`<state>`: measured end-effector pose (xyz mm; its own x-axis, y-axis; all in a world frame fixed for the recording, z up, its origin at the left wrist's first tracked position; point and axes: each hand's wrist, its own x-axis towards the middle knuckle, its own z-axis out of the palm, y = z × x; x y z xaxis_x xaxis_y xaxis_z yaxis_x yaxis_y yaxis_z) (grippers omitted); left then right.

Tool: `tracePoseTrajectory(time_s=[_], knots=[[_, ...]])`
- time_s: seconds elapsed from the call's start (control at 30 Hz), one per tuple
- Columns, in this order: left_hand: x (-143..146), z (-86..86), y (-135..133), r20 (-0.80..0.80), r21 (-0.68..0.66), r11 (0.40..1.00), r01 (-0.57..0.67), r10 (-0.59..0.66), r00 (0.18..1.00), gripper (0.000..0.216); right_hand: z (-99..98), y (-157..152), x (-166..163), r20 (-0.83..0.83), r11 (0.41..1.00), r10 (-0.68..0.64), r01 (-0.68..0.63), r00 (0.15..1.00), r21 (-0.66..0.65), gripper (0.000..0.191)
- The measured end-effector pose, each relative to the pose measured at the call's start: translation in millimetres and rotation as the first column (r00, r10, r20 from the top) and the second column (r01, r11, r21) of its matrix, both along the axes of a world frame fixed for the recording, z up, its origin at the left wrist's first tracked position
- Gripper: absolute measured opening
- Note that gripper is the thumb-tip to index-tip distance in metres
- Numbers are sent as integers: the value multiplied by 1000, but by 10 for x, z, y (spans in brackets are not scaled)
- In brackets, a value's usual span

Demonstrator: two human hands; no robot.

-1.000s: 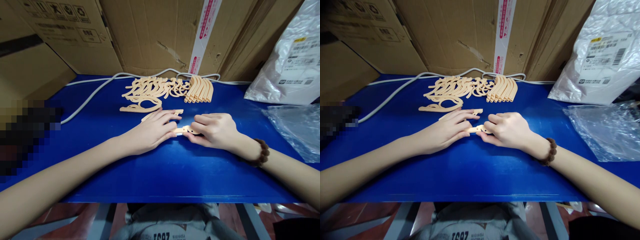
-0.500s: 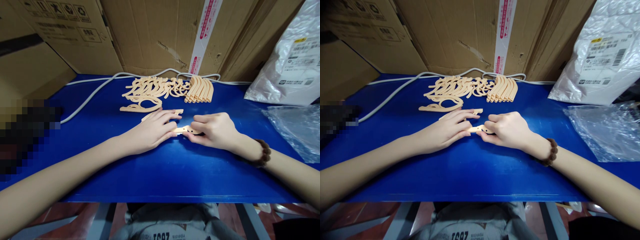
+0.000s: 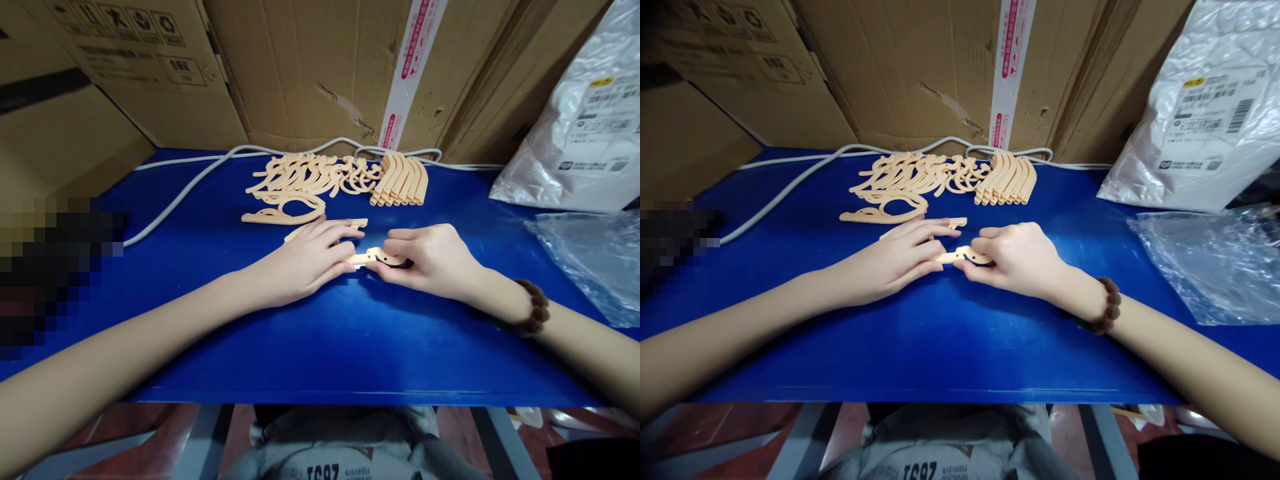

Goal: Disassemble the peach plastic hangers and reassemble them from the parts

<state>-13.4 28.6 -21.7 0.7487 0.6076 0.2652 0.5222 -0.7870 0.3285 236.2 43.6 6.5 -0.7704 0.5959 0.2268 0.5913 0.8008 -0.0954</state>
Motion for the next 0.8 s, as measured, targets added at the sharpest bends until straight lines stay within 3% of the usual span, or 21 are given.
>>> tracePoseTrajectory(time_s=[0.2,0.57,0.8], knots=[[5,9,16,11,19,1000,-9,9,1000,29,65,-5,-44,-47,986,-76,68,996,-155,46],[5,13,-4,20,-5,1000,-19,19,1000,31,32,34,-26,-162,891,-60,-21,985,-453,51],[11,16,-4,24,-21,1000,-16,17,1000,31,43,26,-33,-72,950,12,-33,997,-310,47]])
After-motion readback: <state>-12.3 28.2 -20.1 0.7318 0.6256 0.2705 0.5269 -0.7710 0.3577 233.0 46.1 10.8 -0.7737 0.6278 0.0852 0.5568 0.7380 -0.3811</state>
